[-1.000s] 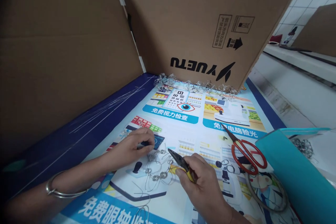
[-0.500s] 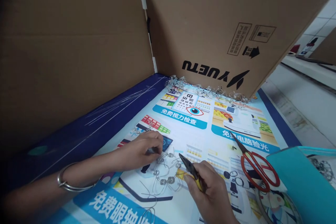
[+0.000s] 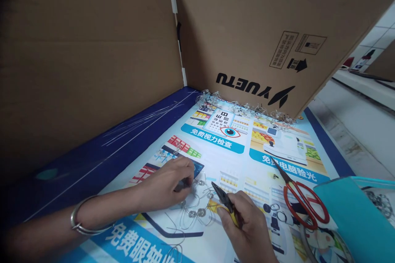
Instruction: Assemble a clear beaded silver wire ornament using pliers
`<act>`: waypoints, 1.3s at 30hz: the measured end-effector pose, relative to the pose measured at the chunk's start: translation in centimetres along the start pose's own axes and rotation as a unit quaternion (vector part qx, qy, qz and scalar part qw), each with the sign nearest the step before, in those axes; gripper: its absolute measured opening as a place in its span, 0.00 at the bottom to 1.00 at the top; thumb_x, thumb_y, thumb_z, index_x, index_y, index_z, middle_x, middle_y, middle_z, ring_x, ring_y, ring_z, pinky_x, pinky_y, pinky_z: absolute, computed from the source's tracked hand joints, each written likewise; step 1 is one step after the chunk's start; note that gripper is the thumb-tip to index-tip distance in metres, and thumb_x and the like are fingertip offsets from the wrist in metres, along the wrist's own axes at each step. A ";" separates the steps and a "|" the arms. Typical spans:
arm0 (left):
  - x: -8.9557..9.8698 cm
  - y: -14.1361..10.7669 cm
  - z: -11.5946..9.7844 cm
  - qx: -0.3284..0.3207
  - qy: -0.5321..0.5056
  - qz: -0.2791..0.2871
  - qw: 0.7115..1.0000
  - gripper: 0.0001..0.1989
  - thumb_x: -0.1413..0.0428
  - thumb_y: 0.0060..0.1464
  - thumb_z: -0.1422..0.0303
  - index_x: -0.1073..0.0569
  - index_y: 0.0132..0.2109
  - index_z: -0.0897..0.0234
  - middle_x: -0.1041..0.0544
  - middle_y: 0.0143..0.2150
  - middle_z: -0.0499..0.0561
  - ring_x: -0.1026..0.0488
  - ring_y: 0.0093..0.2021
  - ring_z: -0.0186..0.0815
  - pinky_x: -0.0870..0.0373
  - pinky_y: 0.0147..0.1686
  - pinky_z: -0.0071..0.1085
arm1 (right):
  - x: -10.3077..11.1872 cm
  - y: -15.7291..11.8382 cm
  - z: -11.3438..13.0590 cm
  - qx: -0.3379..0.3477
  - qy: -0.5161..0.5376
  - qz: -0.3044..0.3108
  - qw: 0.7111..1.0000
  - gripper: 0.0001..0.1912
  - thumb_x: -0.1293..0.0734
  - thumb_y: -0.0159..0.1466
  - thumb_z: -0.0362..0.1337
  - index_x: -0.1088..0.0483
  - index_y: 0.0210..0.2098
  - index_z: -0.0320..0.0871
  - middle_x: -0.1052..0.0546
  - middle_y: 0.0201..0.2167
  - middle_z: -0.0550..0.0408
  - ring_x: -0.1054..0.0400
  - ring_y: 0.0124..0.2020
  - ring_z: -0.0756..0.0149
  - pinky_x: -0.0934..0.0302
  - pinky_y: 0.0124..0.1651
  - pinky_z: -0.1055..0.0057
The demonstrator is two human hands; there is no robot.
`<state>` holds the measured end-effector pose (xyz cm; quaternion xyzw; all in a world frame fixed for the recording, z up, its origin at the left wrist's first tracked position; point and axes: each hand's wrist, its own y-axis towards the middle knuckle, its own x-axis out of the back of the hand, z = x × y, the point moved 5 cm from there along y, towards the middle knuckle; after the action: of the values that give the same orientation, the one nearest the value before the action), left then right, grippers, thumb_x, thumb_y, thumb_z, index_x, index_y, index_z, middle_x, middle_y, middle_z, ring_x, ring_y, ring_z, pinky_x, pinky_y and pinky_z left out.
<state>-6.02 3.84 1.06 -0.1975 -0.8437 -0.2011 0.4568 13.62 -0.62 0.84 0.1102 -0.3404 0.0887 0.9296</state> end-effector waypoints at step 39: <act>-0.1 -0.2 0.0 0.019 -0.024 0.055 0.998 0.06 0.46 0.50 0.66 0.34 0.36 0.62 0.31 0.36 0.48 0.34 0.34 0.34 0.40 0.32 0.27 | -0.1 0.0 -0.4 -0.013 -0.017 0.033 0.999 0.10 0.40 0.61 0.43 0.33 0.35 0.43 0.31 0.29 0.54 0.35 0.32 0.65 0.41 0.32 0.72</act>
<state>-6.05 3.70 0.97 -0.2395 -0.8461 -0.1551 0.4503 13.78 -0.52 0.47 0.0886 -0.3611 0.1133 0.9214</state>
